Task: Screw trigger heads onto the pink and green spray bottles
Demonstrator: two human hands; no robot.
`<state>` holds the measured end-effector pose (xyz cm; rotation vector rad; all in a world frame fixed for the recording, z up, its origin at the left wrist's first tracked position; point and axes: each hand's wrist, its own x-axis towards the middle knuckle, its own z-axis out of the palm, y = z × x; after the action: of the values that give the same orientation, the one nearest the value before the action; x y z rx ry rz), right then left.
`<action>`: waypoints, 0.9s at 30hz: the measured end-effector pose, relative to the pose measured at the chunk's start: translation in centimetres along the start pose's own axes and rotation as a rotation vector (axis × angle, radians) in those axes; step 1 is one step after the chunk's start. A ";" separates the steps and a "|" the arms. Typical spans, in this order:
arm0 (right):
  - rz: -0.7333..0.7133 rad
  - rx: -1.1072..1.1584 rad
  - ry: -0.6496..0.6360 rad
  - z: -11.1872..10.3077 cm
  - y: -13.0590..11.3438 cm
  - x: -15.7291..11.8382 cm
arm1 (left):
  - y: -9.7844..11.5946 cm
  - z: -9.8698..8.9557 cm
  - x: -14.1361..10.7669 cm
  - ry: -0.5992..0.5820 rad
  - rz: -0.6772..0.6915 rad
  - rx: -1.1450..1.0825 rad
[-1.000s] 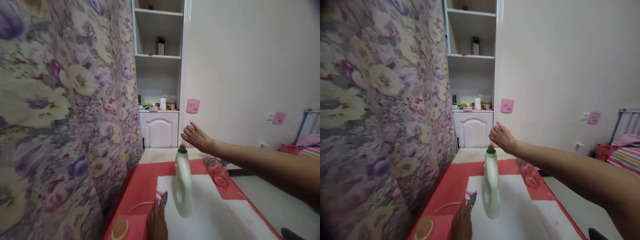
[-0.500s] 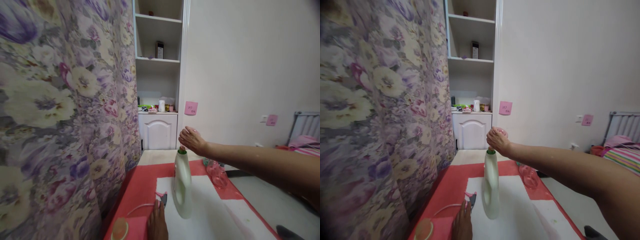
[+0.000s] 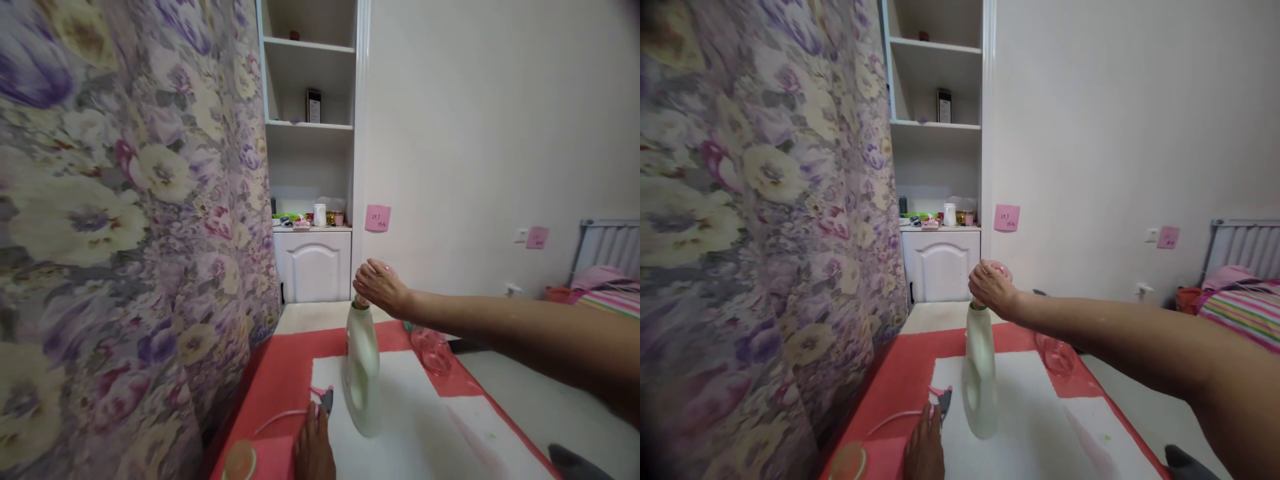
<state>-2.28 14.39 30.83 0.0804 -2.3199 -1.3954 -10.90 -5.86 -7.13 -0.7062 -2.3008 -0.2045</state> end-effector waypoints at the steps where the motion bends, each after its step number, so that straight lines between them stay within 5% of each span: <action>1: 0.002 0.000 -0.002 -0.1 0.0 -0.2 | 0.1 -0.1 0.0 0.008 -0.009 0.013; 17: 0.137 0.341 0.007 1.8 0.9 -2.4 | 0.4 -3.4 0.6 0.006 0.028 0.019; 23: 0.349 0.672 0.039 4.4 1.6 -5.3 | 0.1 -5.3 2.8 -0.257 -0.018 -0.021; 27: 0.624 0.958 0.040 6.8 -0.1 -10.4 | 0.1 -6.7 5.1 -0.460 -0.056 -0.107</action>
<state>4.44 22.75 24.59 -0.3019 -2.4454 0.0527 -9.97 -5.81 1.25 -0.8091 -2.7662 -0.2090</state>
